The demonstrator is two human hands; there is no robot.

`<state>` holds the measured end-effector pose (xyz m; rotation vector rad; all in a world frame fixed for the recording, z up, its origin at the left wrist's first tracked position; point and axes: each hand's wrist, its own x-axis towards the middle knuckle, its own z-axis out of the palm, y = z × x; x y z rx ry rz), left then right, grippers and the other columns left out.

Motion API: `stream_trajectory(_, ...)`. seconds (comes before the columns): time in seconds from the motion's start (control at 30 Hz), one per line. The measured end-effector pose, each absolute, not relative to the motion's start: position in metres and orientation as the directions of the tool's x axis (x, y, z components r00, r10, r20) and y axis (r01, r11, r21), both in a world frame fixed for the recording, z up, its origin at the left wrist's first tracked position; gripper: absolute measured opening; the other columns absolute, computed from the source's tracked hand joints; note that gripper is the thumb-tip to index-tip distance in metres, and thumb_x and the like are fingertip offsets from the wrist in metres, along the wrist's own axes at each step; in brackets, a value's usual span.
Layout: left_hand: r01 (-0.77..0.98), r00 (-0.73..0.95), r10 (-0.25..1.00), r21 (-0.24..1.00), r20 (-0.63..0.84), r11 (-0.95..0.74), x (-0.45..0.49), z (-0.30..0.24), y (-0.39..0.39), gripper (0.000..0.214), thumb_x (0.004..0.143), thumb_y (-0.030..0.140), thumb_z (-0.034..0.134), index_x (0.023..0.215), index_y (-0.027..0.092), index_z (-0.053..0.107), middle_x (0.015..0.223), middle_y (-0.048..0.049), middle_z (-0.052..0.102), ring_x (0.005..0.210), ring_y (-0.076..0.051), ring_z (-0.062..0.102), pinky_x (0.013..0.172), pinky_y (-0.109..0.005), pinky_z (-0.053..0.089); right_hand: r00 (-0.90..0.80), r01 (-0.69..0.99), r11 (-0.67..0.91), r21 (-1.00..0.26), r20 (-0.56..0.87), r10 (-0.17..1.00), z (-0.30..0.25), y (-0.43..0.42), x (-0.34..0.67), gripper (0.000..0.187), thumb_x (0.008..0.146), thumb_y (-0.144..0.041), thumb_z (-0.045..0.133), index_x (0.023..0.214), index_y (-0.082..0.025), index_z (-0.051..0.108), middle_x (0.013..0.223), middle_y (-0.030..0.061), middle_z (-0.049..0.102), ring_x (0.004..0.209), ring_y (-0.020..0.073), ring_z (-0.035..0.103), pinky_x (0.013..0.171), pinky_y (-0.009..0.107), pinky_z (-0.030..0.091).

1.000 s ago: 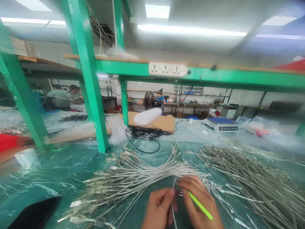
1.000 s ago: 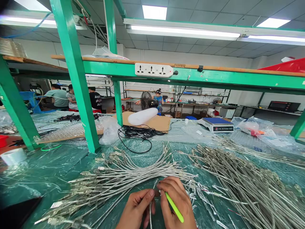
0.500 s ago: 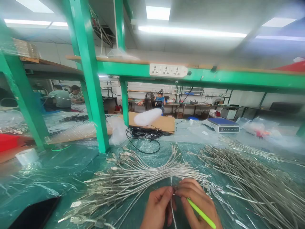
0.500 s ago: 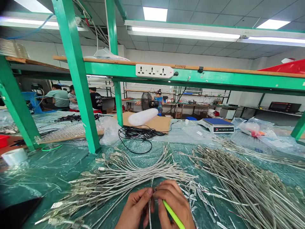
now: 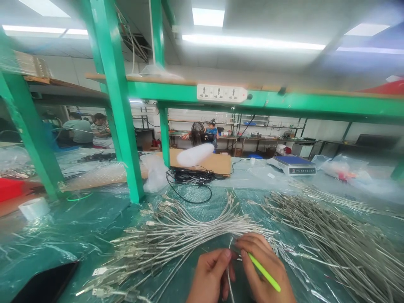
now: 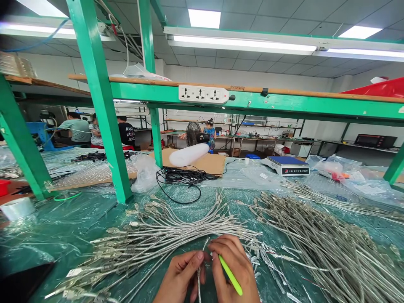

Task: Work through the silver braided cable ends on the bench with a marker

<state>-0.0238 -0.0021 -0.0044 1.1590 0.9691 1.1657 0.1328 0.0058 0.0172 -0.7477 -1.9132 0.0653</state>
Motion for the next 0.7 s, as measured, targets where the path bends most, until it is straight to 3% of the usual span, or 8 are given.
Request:
stream_trajectory(0.2,-0.214,0.149,0.989,0.976,-0.014,0.046,-0.023,-0.006,-0.003,0.050,0.079,0.057,0.056,0.079,0.009,0.069,0.052,0.0002,0.058,0.028,-0.004,0.041,0.030,-0.018,0.019,-0.115,0.529,0.706,-0.472,0.784,0.610,0.017,0.011,0.143,0.017,0.088,-0.012,0.053,0.099,-0.020,0.063,0.096,0.0093,0.066,0.095,0.0251,0.061,0.082,0.039,0.050)
stream_trajectory(0.43,-0.265,0.168,0.985,0.964,0.044,0.002,-0.026,0.002,-0.006,0.043,0.075,0.051,0.066,0.092,0.011,0.068,0.061,0.0031,0.055,0.030,-0.002,0.041,0.031,-0.015,0.026,-0.336,0.393,0.842,-0.369,0.795,0.505,0.024,0.002,0.133,0.027,0.083,-0.002,0.054,0.101,-0.020,0.062,0.093,0.0080,0.068,0.093,0.0229,0.061,0.083,0.036,0.052)
stream_trajectory(0.7,-0.249,0.221,0.971,0.968,0.092,-0.035,-0.028,-0.001,-0.002,0.042,0.083,0.048,0.058,0.097,0.010,0.069,0.063,-0.0006,0.059,0.030,-0.003,0.042,0.030,-0.015,0.025,-0.360,0.321,0.867,-0.380,0.798,0.484,0.029,-0.001,0.127,0.031,0.081,0.000,0.053,0.102,-0.021,0.064,0.087,0.0069,0.069,0.088,0.0222,0.062,0.079,0.037,0.053)
